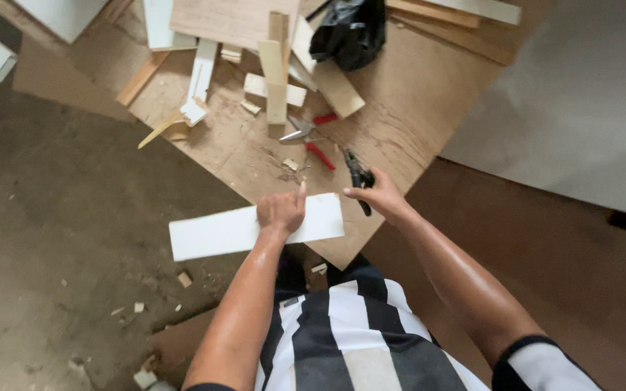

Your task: The person wipes the edges of a wood board by hand, then selects several other wood pieces from a pile and uses a pair of pliers to remove small metal fasteners from them.

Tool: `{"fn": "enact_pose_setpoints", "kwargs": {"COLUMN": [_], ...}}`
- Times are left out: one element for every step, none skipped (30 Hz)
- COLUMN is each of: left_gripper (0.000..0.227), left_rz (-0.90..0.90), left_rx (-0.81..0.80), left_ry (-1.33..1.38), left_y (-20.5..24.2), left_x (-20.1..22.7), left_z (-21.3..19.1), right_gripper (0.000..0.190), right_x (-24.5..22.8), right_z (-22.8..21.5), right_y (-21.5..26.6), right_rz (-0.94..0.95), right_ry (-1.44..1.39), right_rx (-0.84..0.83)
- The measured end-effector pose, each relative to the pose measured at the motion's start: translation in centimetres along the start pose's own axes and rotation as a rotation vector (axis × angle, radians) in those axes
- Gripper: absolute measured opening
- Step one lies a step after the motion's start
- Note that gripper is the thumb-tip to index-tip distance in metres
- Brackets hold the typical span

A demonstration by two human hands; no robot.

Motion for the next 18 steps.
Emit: {"fn": "enact_pose_setpoints", "kwargs": {"left_gripper": [0.072,0.071,0.071,0.071,0.070,0.069,0.069,0.068,0.067,0.066,0.065,0.065,0.065,0.065,0.065,0.064,0.065,0.066], "left_rz": [-0.034,-0.063,-0.092,-0.121,-0.142,-0.163,-0.184,-0.195,-0.207,-0.213,-0.217,-0.221,-0.225,-0.234,-0.244,-0.251,-0.256,-0.261], "left_rx": [-0.008,-0.020,-0.031,-0.036,-0.051,-0.067,-0.083,-0.081,-0.079,-0.075,-0.073,-0.067,-0.061,-0.053,-0.045,-0.040,-0.050,-0.061], "left_ry": [-0.035,-0.036,-0.038,-0.037,-0.035,-0.030,-0.024,-0.018,-0.012,-0.004,0.011,0.024,0.038,0.051,0.064,0.076,0.070,0.062], "left_y": [-0.3,-0.3,-0.2,-0.3,-0.3,-0.2,-0.1,-0.1,-0.1,-0.2,-0.2,-0.2,-0.2,-0.4,-0.6,-0.7,-0.9,-0.9], "left_x": [-1.0,-1.9,-2.7,-3.4,-3.8,-4.0,-4.3,-4.5,-4.6,-4.5,-4.4,-4.3,-4.2,-4.1,-4.0,-4.0,-3.9,-3.9], "left_z": [0.7,1.4,1.9,2.3,2.6,2.9,3.0,3.2,3.3,3.3,3.3,3.2,3.2,3.0,3.0,2.9,3.0,3.1], "right_gripper": [0.046,0.045,0.043,0.038,0.035,0.032,0.030,0.028,0.026,0.026,0.027,0.027,0.028,0.030,0.034,0.034,0.034,0.034], "right_x": [0.4,0.9,1.3,1.9,2.4,2.7,2.8,2.9,3.1,3.1,3.2,3.2,3.6,3.9,4.2,4.0,3.8,3.7], "right_z": [0.4,0.8,1.3,2.0,2.5,3.1,3.7,4.0,4.3,4.4,4.5,4.5,4.0,3.5,2.8,1.9,0.6,-0.4], "right_y": [-1.9,-3.5,-4.6,-5.7,-6.5,-7.2,-7.7,-8.0,-8.2,-8.4,-8.5,-8.7,-8.7,-8.8,-8.9,-9.0,-9.2,-9.2], "right_rz": [-0.030,-0.051,-0.074,-0.080,-0.086,-0.091,-0.110,-0.128,-0.146,-0.163,-0.179,-0.199,-0.150,-0.101,-0.053,-0.078,-0.103,-0.126], "right_ry": [0.061,0.123,0.184,0.169,0.154,0.140,0.138,0.138,0.138,0.138,0.138,0.136,0.116,0.094,0.073,0.113,0.153,0.191], "right_rx": [0.022,0.043,0.063,0.016,-0.031,-0.078,-0.119,-0.153,-0.188,-0.212,-0.236,-0.259,-0.214,-0.167,-0.120,-0.111,-0.101,-0.092]}}
Point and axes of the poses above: each hand's wrist, its own y-axis away from the middle knuckle, its own z-axis out of the palm, x = y × z, the point moved 6 cm from there along -y, towards the middle knuckle, and after that the axes turned 15 degrees about -z, right-handed, at the moved point
